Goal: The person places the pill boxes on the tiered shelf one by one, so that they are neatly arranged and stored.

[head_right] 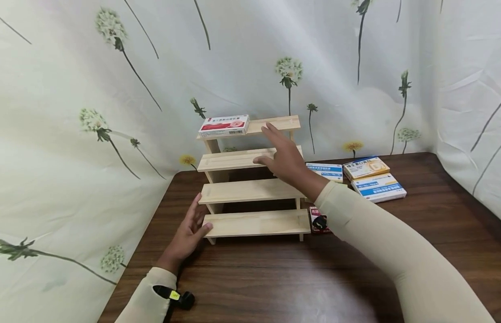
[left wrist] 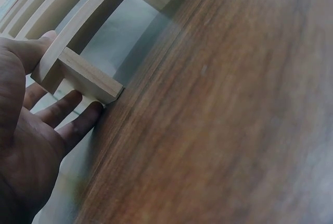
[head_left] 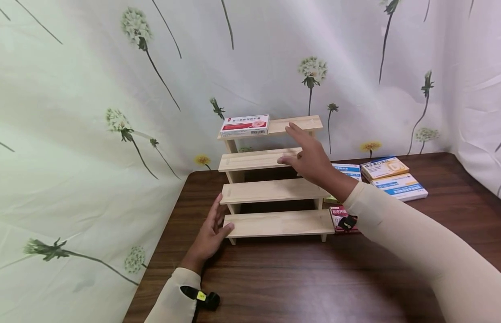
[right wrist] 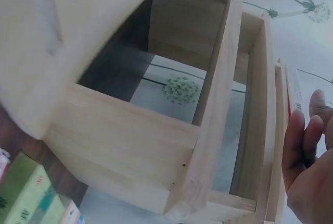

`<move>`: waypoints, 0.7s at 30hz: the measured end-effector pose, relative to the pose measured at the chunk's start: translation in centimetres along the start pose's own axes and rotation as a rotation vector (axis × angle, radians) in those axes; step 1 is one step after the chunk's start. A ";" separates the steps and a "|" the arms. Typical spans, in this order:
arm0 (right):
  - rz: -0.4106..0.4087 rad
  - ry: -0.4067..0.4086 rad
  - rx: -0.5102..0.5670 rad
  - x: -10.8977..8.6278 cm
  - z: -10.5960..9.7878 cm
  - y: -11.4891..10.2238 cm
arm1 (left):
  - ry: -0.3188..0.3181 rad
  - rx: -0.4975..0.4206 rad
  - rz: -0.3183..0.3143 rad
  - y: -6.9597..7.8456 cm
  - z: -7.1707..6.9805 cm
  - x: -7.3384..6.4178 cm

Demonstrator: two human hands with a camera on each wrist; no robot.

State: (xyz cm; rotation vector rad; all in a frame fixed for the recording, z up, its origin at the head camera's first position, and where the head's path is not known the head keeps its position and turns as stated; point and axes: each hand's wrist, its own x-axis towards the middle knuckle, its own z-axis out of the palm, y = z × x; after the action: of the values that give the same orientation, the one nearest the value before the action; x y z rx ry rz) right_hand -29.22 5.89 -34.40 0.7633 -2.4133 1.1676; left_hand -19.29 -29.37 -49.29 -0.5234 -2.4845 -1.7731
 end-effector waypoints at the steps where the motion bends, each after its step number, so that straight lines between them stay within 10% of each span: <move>1: -0.006 0.001 0.006 -0.3 -0.1 0.0 | 0.001 -0.001 -0.001 0.1 0.0 0.0; 21: 0.037 0.070 0.020 -6.7 -4.3 2.0 | 0.010 -0.007 -0.003 0.1 0.1 0.1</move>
State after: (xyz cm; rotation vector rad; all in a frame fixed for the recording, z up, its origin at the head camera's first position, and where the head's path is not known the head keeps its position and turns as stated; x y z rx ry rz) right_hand -24.84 12.45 -36.54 0.6758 -2.3713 1.2135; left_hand -19.37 -29.20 -49.26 -0.5098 -2.4748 -1.7813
